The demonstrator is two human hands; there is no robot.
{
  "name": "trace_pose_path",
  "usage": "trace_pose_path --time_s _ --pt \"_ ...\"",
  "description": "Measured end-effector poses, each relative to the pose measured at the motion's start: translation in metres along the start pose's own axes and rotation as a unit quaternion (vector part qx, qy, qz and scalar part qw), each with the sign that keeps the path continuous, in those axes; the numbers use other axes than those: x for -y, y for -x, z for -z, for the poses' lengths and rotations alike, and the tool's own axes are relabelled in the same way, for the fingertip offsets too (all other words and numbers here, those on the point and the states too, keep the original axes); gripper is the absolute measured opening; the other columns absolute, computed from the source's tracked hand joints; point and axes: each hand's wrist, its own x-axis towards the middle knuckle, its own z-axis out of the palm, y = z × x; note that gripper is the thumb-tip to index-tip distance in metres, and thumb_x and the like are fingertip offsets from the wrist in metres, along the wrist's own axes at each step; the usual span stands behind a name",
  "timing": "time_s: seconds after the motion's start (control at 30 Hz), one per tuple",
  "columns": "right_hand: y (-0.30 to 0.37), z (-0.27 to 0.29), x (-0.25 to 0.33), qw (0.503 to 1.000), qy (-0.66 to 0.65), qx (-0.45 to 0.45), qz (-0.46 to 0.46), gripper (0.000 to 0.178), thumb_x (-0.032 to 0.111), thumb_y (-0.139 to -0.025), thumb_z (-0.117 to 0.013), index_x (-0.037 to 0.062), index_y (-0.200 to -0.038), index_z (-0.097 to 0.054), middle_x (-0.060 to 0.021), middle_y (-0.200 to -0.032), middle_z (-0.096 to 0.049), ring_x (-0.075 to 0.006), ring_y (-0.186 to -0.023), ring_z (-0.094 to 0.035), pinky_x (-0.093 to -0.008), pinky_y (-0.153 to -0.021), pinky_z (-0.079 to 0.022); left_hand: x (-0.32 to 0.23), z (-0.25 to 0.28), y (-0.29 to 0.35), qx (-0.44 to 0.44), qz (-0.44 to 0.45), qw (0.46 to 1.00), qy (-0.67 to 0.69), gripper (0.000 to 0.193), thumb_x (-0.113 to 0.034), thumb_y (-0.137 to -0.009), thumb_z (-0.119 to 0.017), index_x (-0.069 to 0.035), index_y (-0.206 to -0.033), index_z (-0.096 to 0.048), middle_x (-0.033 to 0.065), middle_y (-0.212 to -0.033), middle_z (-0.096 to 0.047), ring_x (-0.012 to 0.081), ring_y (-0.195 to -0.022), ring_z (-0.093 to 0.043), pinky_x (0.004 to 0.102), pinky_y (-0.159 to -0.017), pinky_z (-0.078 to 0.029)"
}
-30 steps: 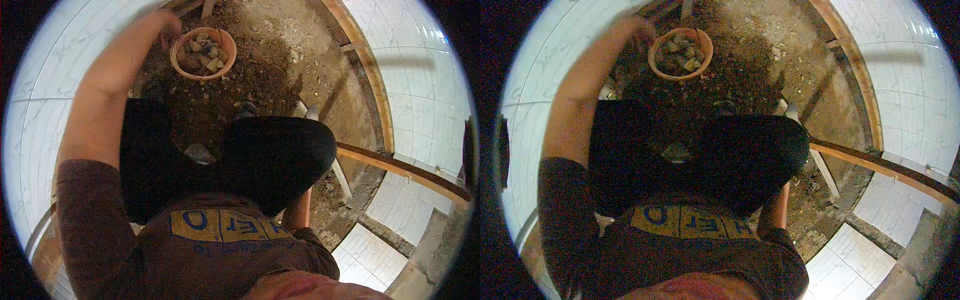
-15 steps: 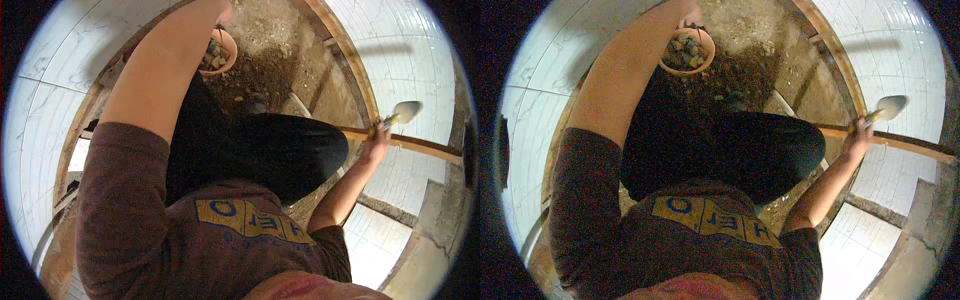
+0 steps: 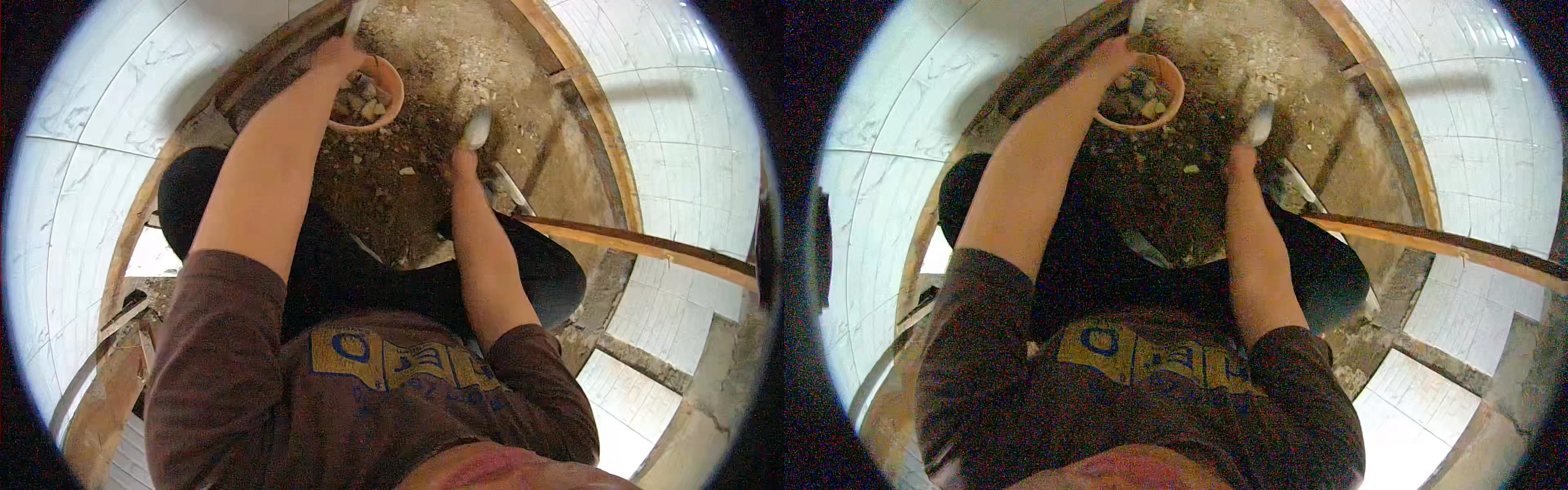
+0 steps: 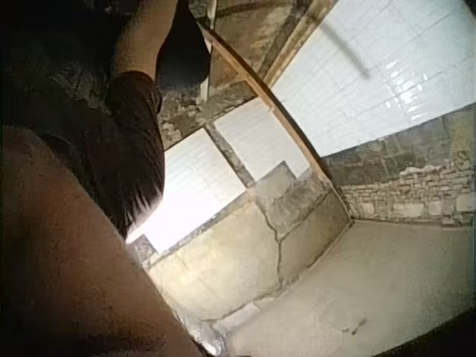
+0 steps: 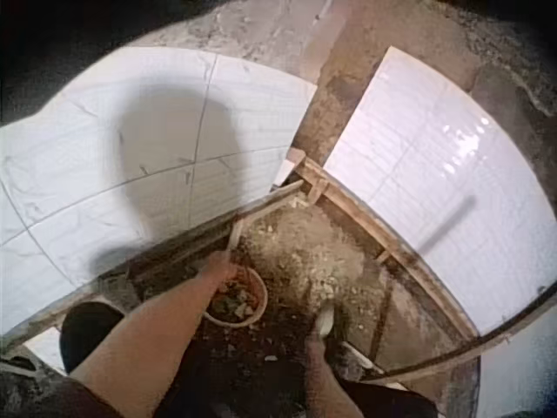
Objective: The recorder is using a trowel to level the dirt and remove rocks from a floor space before tiling.
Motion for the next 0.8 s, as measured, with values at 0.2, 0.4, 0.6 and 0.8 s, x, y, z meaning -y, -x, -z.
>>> trace_pose_path --time_s 0.2,0.4,0.6,0.8 --pt "0.133 -0.172 0.067 0.799 -0.442 0.145 -0.38 0.027 0.025 -0.089 -0.059 0.0083 -0.109 -0.065 -0.0142 -0.101 -0.065 -0.0291 -0.089 -0.065 -0.0457 -0.073 -0.052 0.158 0.022 0.1 0.071 0.282 0.951 -0.103 0.067 -0.039 -0.096 -0.048 -0.007 -0.149 -0.023 0.0182 -0.134 -0.051 0.0355 -0.116 -0.055 0.0473 -0.097 -0.048" --pt "0.147 -0.159 0.175 0.833 -0.327 0.206 -0.395 0.021 0.02 -0.089 -0.059 0.0055 -0.103 -0.064 -0.0123 -0.079 -0.059 -0.0266 -0.068 -0.059 -0.0432 -0.059 -0.047 0.216 0.02 0.075 0.174 0.195 0.962 -0.078 0.045 -0.039 -0.096 -0.047 0.001 -0.097 -0.066 0.0181 -0.096 -0.066 0.0317 -0.087 -0.064 0.047 -0.078 -0.051" --pt "0.151 -0.157 0.205 0.888 -0.329 0.11 -0.302 0.031 0.021 -0.092 -0.059 -0.003 -0.109 -0.052 -0.0133 -0.075 -0.055 -0.0254 -0.061 -0.054 -0.041 -0.054 -0.043 0.213 -0.005 0.042 0.222 0.099 0.962 -0.122 0.041 -0.039 -0.095 -0.052 0.0 -0.102 -0.063 0.0177 -0.093 -0.065 0.0318 -0.084 -0.063 0.0475 -0.08 -0.05" --pt "0.132 -0.121 0.223 0.816 -0.46 0.093 -0.337 0.03 0.02 -0.092 -0.059 -0.0021 -0.109 -0.05 -0.0134 -0.084 -0.054 -0.0244 -0.059 -0.048 -0.0428 -0.06 -0.042 0.209 0.019 0.03 0.205 0.081 0.973 -0.062 0.05 -0.037 -0.093 -0.058 -0.004 -0.129 -0.048 0.0173 -0.119 -0.058 0.0334 -0.102 -0.06 0.0474 -0.087 -0.049"
